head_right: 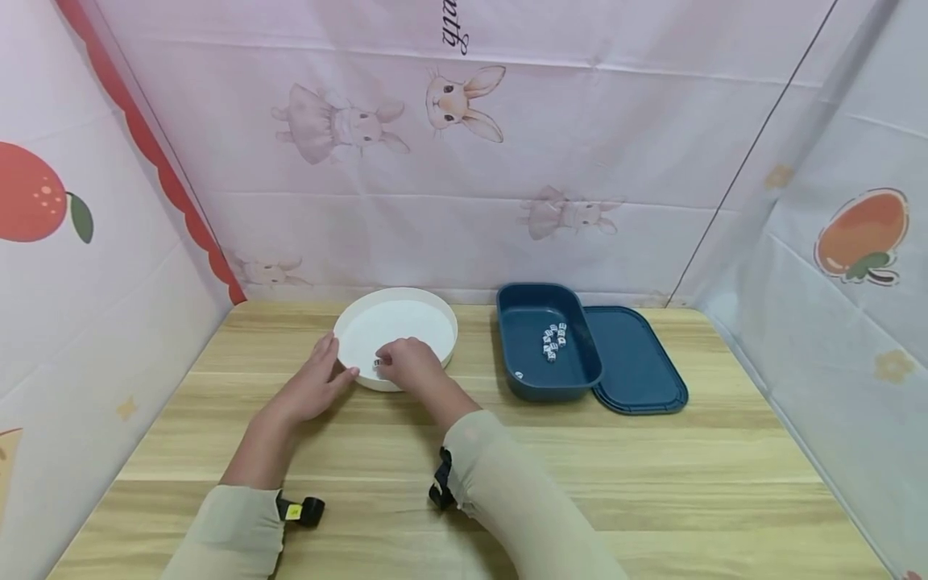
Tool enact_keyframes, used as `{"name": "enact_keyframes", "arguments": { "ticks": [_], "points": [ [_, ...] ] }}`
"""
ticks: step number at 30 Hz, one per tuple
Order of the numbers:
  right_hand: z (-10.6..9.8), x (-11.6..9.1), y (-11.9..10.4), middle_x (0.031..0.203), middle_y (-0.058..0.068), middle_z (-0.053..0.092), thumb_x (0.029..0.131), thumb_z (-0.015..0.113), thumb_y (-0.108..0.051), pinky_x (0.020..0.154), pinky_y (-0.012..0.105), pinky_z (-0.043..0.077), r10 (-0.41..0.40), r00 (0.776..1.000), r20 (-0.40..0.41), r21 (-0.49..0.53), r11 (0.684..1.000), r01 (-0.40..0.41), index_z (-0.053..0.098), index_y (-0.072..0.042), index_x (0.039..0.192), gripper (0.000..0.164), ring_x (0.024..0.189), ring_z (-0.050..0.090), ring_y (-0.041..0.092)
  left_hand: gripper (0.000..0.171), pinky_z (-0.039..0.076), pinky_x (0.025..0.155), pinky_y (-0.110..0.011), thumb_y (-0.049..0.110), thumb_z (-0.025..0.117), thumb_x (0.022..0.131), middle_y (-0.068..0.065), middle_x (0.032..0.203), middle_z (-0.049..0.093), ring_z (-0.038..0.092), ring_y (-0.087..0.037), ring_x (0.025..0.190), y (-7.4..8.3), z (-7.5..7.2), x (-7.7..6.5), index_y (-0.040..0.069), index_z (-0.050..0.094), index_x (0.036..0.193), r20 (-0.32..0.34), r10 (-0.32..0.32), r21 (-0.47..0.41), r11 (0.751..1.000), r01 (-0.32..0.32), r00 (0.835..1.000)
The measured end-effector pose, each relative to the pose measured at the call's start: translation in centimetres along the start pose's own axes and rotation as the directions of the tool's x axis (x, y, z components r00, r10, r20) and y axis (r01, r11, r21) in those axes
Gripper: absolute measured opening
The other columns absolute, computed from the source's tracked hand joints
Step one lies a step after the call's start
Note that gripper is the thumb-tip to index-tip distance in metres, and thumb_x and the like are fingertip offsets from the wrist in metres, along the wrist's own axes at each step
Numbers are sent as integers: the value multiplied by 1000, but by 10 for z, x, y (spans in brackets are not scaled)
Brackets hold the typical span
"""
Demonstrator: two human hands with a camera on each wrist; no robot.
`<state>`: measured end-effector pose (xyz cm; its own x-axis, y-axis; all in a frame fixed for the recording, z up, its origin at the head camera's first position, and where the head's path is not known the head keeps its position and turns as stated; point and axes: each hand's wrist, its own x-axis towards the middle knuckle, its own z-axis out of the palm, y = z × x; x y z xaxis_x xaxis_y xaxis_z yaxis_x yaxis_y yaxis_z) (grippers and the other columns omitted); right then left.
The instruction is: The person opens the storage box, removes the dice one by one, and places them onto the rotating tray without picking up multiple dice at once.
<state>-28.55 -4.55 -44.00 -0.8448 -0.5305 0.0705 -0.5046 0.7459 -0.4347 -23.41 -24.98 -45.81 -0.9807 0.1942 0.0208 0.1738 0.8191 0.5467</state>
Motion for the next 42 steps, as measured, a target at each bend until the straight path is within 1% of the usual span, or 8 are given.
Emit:
{"name": "enact_keyframes", "arguments": {
  "ticks": [6, 10, 18, 21, 25, 29, 35, 42],
  "points": [
    [-23, -7, 14, 119, -1, 72, 93, 69, -27, 104, 33, 49, 13, 1000, -21, 27, 1000, -13, 72, -15, 120, 30, 118, 63, 17, 81, 12, 122, -56, 41, 45, 104, -26, 163, 1, 3, -40, 151, 2, -3, -1, -10, 7, 153, -8, -7, -3, 1000, 7, 1000],
    [-46, -19, 32, 123, 1, 70, 95, 66, -31, 98, 36, 53, 21, 998, -60, 45, 999, -18, 70, -15, 124, 34, 113, 65, 19, 78, 11, 122, -56, 39, 43, 104, -26, 163, 0, 3, -41, 151, 1, -4, 0, -10, 7, 153, -8, -4, 3, 1000, 4, 1000],
    [-105, -50, 82, 118, 4, 72, 93, 69, -30, 94, 41, 55, 33, 957, -289, 65, 998, -15, 73, -13, 118, 31, 111, 67, 23, 82, 13, 122, -56, 43, 47, 102, -24, 164, 4, 6, -39, 152, -2, -10, 2, -8, 10, 154, -30, -25, 9, 1000, 25, 999],
    [-126, -63, 106, 119, 6, 72, 93, 69, -29, 91, 43, 56, 65, 948, -311, 68, 997, -46, 72, -12, 120, 32, 109, 67, 24, 83, 14, 122, -56, 44, 48, 102, -23, 164, 4, 6, -39, 152, -2, -11, 2, -7, 10, 154, -26, -32, 2, 999, 32, 999],
    [-145, -80, 141, 118, 9, 71, 93, 69, -25, 88, 45, 57, 149, 961, -235, 65, 988, -137, 70, -10, 122, 32, 106, 68, 26, 83, 14, 122, -57, 44, 49, 102, -23, 164, 3, 5, -38, 152, -2, -12, 2, -6, 10, 155, -22, -38, -11, 999, 38, 999],
    [-151, -91, 166, 115, 13, 71, 94, 67, -17, 86, 46, 57, 199, 976, -84, -47, 978, -203, 69, -6, 123, 31, 102, 68, 28, 83, 14, 121, -57, 44, 49, 102, -24, 164, 3, 5, -38, 152, -2, -11, 2, -7, 10, 154, -22, -39, -21, 999, 39, 999],
    [-143, -97, 182, 113, 16, 71, 93, 66, -9, 81, 44, 58, 192, 979, 75, -295, 942, -162, 71, -4, 118, 26, 96, 68, 28, 83, 14, 121, -58, 44, 49, 102, -25, 163, 2, 4, -39, 151, -2, -9, 2, -7, 9, 154, -10, -42, -26, 999, 42, 999],
    [-131, -101, 186, 98, 11, 72, 92, 68, -11, 75, 42, 57, 215, 969, 123, -376, 914, -156, 75, -6, 102, 13, 87, 67, 24, 83, 13, 121, -58, 46, 47, 102, -23, 164, 1, 4, -39, 152, 0, -4, 1, -6, 9, 155, 4, -52, -29, 998, 52, 999]
  ]
}}
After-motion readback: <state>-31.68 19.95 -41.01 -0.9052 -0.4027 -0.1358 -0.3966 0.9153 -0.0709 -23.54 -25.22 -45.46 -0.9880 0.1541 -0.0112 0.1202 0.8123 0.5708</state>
